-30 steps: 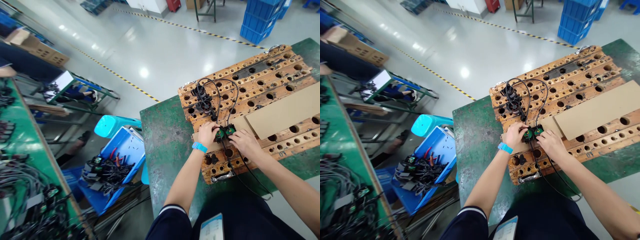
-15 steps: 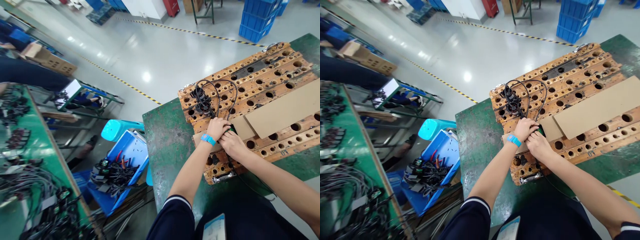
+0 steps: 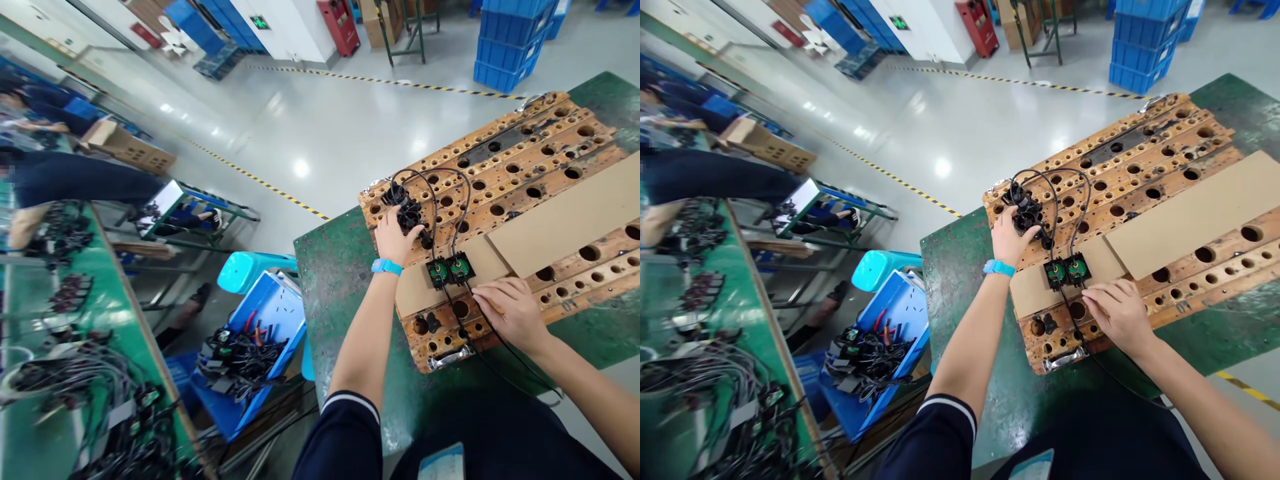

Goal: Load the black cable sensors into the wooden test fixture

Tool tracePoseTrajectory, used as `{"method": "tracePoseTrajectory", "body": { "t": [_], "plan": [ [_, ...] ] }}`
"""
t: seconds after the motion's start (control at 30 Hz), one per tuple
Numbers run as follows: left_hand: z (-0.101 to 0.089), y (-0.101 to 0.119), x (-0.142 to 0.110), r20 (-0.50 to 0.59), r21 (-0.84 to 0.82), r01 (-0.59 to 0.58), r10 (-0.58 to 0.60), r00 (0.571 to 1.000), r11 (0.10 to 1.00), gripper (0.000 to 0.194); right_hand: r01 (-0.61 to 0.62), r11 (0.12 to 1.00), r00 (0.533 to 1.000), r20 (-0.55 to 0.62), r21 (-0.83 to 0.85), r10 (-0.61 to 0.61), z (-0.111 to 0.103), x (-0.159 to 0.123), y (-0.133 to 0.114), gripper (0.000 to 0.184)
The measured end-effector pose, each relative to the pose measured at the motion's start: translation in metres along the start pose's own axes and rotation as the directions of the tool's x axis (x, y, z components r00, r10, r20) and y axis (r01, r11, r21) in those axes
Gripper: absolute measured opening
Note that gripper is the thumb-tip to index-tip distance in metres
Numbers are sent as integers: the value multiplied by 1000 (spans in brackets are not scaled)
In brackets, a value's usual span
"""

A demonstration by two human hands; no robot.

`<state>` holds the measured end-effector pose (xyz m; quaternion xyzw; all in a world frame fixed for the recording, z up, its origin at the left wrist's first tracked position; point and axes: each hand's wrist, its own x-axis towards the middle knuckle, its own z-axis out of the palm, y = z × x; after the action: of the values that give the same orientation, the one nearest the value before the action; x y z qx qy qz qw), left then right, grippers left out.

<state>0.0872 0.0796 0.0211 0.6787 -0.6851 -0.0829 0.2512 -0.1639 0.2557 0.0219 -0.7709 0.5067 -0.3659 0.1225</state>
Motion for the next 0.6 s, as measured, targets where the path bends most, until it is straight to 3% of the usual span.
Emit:
{"method": "tracePoseTrajectory", "body": {
  "t": [0.07,0.13,0.3,0.47,0.6],
  "plan": [
    [5,-7,8,59,-33,-6,8,998,999,58,-9,1000,1000,-3,2,9,-6,-3,-1,16],
    [10,-9,6,44,-46,-19,21,999,999,54,-21,1000,1000,-6,-16,21,-10,-8,1,17],
    [12,-9,-5,8,-75,-14,15,1000,997,56,-51,997,998,20,-60,52,-14,-29,12,13],
    [10,-6,6,55,-74,-60,64,996,995,63,-80,992,996,36,-96,84,-22,-48,18,18],
    [-2,-1,-4,-4,18,-85,85,996,996,74,-111,984,992,51,-137,118,-41,-93,19,28]
  ]
}}
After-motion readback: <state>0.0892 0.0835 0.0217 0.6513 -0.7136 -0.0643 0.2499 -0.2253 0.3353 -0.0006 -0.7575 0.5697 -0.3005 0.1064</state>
